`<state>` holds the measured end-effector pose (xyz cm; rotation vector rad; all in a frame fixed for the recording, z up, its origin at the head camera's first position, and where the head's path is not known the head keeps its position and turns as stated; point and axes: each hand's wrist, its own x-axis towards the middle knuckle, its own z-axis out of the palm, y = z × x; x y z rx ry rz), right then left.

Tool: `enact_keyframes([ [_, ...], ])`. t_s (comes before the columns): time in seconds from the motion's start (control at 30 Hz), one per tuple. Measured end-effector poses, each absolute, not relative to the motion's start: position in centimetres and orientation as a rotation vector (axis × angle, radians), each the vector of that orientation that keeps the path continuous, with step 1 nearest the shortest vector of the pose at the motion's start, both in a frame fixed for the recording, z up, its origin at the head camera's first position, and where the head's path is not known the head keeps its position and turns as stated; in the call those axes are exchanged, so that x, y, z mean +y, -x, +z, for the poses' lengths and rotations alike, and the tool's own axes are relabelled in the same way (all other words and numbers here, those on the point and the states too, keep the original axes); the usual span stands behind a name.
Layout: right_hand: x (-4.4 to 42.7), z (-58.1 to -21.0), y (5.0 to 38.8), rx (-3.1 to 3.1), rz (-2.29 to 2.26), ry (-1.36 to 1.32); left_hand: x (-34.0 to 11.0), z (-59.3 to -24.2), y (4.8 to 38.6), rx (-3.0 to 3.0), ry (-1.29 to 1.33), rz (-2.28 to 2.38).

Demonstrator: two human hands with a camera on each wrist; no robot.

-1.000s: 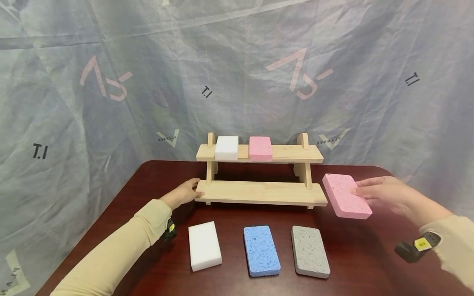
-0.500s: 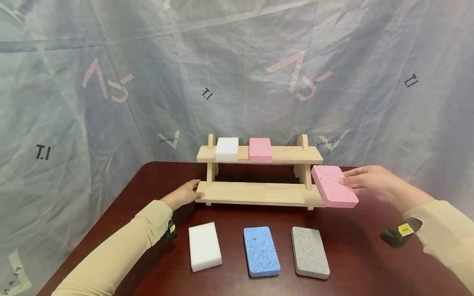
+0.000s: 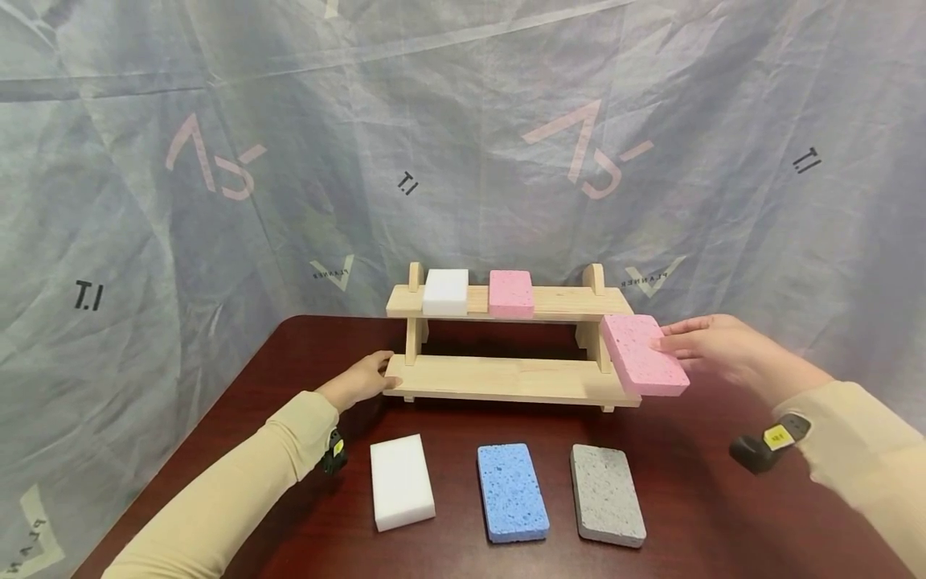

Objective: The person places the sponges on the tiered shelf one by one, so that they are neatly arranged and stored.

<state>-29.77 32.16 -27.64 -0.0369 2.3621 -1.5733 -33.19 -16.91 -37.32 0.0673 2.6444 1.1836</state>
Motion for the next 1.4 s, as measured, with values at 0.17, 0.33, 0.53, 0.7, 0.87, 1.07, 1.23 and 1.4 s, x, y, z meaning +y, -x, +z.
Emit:
enact_keyframes([
  [0.17,32.0,-27.3,30.0,2.356,-1.565,0.049,-17.0,-37.3,33.2,2.646,-0.068,1.174],
  [0.33,31.7,-27.0,30.1,2.352,-1.572,0.050,-16.9,-37.3,33.1,2.637,-0.062,1.188],
  [0.53,31.5,-27.0,30.4,2.349,-1.591,0.038,-16.7,-37.4,33.0,2.632,-0.051,1.181],
  [0.7,31.4,-26.9,31.1,2.310,-1.645,0.022,-16.7,-37.2,33.1,2.634,-0.042,1.181],
  [0.87,31.2,-26.6,31.7,2.265,-1.697,0.016,-16.8,-37.1,33.2,2.634,-0.042,1.180],
  [1.07,30.9,-26.3,32.2,2.237,-1.729,0.012,-16.8,-37.2,33.2,2.631,-0.050,1.188],
  [1.23,30.8,-26.0,32.7,2.202,-1.763,0.003,-16.8,-37.1,33.2,2.623,-0.054,1.196],
  [1.4,30.7,-25.7,33.3,2.157,-1.803,-0.002,-16.7,-37.1,33.2,2.619,-0.056,1.204],
])
